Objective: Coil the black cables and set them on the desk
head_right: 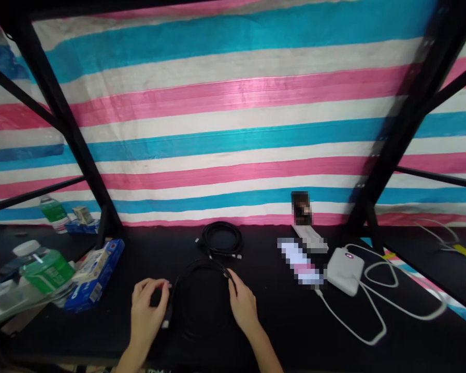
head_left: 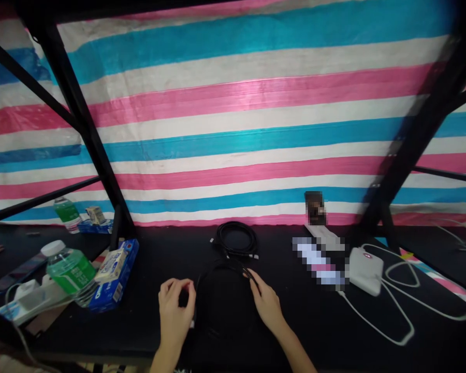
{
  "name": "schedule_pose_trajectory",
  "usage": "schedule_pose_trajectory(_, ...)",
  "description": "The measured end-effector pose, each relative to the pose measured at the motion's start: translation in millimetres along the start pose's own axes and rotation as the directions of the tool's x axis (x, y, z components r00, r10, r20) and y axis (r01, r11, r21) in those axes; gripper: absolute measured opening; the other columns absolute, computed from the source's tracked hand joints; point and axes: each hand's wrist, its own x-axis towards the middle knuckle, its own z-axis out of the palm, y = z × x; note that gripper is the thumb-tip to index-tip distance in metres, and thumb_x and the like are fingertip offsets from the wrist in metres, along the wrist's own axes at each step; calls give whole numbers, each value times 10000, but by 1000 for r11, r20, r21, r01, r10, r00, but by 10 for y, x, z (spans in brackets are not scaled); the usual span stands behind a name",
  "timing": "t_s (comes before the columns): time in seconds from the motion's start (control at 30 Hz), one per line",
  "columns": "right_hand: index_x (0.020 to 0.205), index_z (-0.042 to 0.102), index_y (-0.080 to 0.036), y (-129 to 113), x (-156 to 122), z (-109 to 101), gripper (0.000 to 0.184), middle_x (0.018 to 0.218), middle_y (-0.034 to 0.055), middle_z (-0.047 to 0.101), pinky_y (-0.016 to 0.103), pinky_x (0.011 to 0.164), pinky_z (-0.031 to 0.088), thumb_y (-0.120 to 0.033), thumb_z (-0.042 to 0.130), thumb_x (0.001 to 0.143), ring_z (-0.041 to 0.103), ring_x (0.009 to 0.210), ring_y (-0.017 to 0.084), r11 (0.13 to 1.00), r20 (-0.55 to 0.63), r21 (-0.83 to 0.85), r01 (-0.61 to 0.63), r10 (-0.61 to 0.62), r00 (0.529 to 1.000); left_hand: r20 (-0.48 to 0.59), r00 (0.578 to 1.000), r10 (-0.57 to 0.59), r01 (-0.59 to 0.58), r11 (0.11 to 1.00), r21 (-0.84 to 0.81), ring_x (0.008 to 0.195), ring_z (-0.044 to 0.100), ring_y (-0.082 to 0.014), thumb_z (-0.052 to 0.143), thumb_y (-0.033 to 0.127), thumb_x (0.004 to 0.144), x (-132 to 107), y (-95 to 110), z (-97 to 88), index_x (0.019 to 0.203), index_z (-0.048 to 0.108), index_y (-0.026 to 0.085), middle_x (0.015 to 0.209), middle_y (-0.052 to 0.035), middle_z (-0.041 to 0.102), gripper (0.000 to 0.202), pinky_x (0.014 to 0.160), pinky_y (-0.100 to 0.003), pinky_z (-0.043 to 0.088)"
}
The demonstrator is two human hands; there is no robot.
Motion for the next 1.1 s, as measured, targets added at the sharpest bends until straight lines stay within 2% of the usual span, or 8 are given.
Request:
schedule_pose_trajectory(0.13,1211,543,-236,11,-15,31,406,1075,36,679,348,858,463,-352,318,894,617,1016,224,998,-16,52,26,-26,1000,196,978,-64,96,983,-158,785,533,-194,526,318,805,29,-28,221,825,606,211,723,-29,573,136,754,-335,443)
schedule_pose_trajectory(0.23,1162,572,-248,-5,-26,27,365,1018,36,698,327,824,473,-356,349,894,637,970,223,993,-51,112,29,-23,998,335,931,-147,253,920,-300,718,569,-168,489,376,816,-50,-86,358,805,603,208,763,-29,588,203,661,-283,461)
schedule_pose_trajectory(0.3,1094,609,-259,-26,-31,15,325,984,31,703,302,801,478,-371,383,889,648,931,215,987,-71,157,43,-32,997,383,898,-218,357,869,-343,673,585,-161,506,435,787,-104,-151,417,797,604,205,754,-25,606,250,613,-263,465)
schedule_pose_trajectory(0.4,1002,652,-255,-58,-43,-3,299,899,31,707,277,729,491,-398,423,874,661,808,203,981,-98,181,76,-59,993,415,858,-304,454,827,-332,638,597,-167,553,526,708,-155,-247,468,795,616,204,711,-17,628,339,602,-261,473)
schedule_pose_trajectory(0.53,987,674,-243,-75,-58,-16,314,827,36,704,261,626,490,-416,447,856,643,677,191,983,-140,164,86,-63,988,431,827,-361,515,794,-323,666,612,-182,575,604,641,-173,-309,494,792,636,206,732,-25,654,429,626,-265,487)
schedule_pose_trajectory(0.7,948,699,-241,-79,-62,-21,317,793,36,700,246,569,474,-426,467,839,624,634,182,980,-183,161,116,-86,979,438,815,-379,541,769,-340,686,610,-193,597,650,580,-150,-318,496,772,655,201,729,-35,658,492,617,-260,490)
schedule_pose_trajectory(0.87,945,703,-242,-96,-62,-33,314,810,39,701,249,588,481,-424,471,836,625,637,177,974,-204,177,140,-103,974,450,801,-394,563,751,-345,653,600,-187,602,667,554,-131,-306,483,750,659,192,699,-32,642,517,604,-258,486)
schedule_pose_trajectory(1.1,950,699,-244,-97,-65,-32,327,792,37,695,253,538,467,-444,469,834,608,607,181,986,-185,130,104,-79,980,446,806,-390,554,762,-335,650,603,-188,600,648,581,-123,-271,443,764,655,203,714,-27,646,485,618,-268,482)
